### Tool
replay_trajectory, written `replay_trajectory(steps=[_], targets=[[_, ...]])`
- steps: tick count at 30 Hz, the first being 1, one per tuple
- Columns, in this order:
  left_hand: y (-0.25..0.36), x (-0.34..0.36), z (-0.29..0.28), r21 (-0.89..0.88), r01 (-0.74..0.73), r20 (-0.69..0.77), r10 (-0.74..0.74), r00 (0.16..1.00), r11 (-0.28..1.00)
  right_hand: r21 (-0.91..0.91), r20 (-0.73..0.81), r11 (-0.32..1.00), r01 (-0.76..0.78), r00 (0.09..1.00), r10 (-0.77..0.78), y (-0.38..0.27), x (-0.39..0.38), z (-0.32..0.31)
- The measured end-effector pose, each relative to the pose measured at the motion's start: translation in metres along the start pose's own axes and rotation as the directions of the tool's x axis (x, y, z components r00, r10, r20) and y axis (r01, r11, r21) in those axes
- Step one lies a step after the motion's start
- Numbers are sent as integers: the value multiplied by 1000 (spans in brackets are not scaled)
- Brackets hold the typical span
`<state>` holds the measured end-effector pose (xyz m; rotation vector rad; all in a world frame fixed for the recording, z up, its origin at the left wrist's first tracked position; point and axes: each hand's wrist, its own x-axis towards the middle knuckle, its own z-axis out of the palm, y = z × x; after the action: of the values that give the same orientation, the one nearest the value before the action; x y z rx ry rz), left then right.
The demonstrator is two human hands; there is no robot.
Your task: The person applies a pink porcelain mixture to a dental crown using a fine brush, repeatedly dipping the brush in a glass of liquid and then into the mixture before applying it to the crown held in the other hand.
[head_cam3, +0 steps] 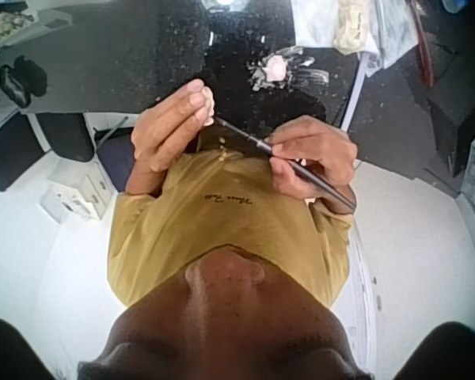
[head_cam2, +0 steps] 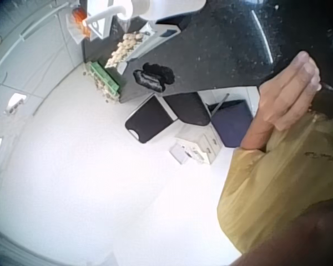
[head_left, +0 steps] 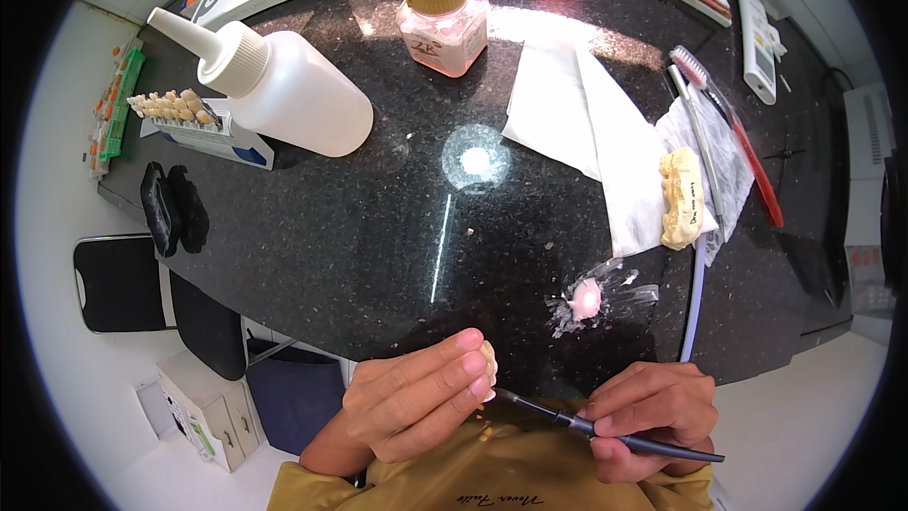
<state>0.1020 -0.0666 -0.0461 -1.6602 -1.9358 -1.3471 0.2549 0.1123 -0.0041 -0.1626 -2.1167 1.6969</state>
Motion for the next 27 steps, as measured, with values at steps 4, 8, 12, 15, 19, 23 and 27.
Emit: replay_trajectory(steps=[4, 8, 12, 15, 19, 23, 27], targets=[[-1, 0, 1, 2, -8, -5, 8, 1000, 1000, -1, -13, 1000, -2, 1000, 2, 0, -1, 0], [0, 0, -2, -5, 0, 34, 0, 999, 1000, 2, -7, 1000, 3, 1000, -3, 1, -1, 0], [-1, 0, 2, 12, -17, -25, 18, 1000, 1000, -2, 12, 1000, 2, 1000, -2, 0, 0, 0], [-1, 0, 2, 13, -14, -21, 14, 1000, 1000, 1, 14, 1000, 3, 1000, -3, 1, 0, -1], [-1, 0, 3, 24, -23, -28, 24, 999, 999, 2, -9, 1000, -4, 1000, 4, 0, -1, -1], [-1, 0, 2, 25, -21, -22, 22, 1000, 999, -8, -5, 1000, 0, 1000, 0, 0, 0, 0], [-2, 0, 2, 27, -27, -22, 28, 999, 999, -4, -6, 1000, 10, 1000, -10, 0, 1, 0]])
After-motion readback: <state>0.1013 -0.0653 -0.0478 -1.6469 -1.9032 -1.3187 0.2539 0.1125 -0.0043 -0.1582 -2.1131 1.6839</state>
